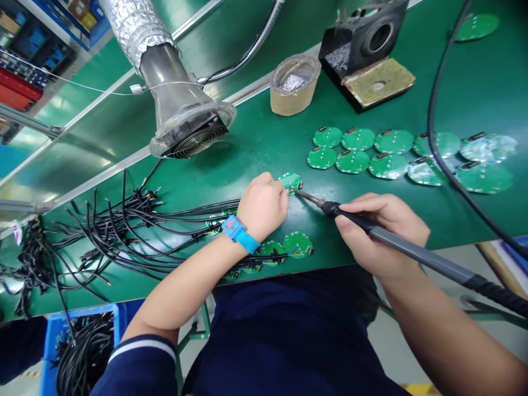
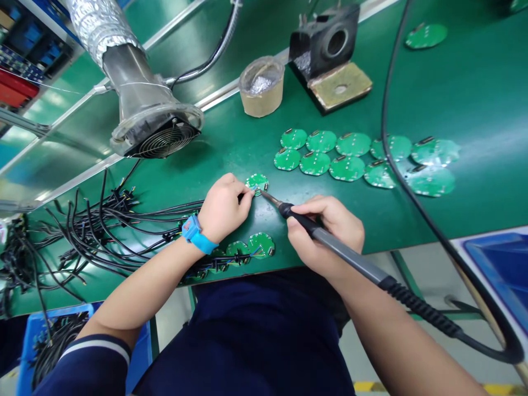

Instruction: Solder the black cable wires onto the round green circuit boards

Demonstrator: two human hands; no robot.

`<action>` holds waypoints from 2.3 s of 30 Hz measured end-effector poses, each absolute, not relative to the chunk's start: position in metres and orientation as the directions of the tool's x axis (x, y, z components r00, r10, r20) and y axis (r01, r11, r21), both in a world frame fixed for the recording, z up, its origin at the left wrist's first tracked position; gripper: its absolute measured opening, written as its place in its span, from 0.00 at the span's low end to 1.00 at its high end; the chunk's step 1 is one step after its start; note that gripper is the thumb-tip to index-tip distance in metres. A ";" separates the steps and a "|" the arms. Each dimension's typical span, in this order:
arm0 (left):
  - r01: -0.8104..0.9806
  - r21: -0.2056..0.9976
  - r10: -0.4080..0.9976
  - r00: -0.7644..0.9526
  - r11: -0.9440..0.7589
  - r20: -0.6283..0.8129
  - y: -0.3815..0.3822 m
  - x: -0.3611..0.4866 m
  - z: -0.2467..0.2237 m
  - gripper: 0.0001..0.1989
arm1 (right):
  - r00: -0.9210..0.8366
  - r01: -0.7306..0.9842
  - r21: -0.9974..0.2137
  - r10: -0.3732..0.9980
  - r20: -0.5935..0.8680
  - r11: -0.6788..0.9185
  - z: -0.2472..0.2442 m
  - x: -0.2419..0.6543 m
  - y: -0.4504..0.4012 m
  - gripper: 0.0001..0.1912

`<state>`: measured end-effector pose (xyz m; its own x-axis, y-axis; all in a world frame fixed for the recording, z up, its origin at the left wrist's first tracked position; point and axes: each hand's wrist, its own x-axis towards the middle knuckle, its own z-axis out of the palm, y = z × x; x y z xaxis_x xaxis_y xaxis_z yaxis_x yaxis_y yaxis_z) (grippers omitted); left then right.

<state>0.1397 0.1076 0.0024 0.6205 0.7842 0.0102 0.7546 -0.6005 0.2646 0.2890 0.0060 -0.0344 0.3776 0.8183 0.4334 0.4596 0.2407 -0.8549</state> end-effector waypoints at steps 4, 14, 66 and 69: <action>0.751 0.263 0.779 0.626 -0.606 0.007 0.108 0.140 0.003 0.11 | 0.367 0.458 -0.857 0.829 0.422 0.234 -0.033 0.289 0.006 0.05; 0.755 0.271 0.779 0.627 -0.597 -0.029 0.109 0.140 0.005 0.11 | 0.406 0.423 -0.875 0.813 0.417 0.237 -0.032 0.288 0.009 0.06; 0.843 0.478 0.805 0.453 -0.246 -0.383 0.139 0.150 0.021 0.10 | 0.367 0.461 -0.875 0.866 0.341 0.149 -0.030 0.291 0.020 0.05; 0.858 0.442 0.813 0.443 -0.262 -0.379 0.137 0.152 0.022 0.12 | 0.374 0.454 -0.879 0.863 0.339 0.149 -0.031 0.291 0.019 0.05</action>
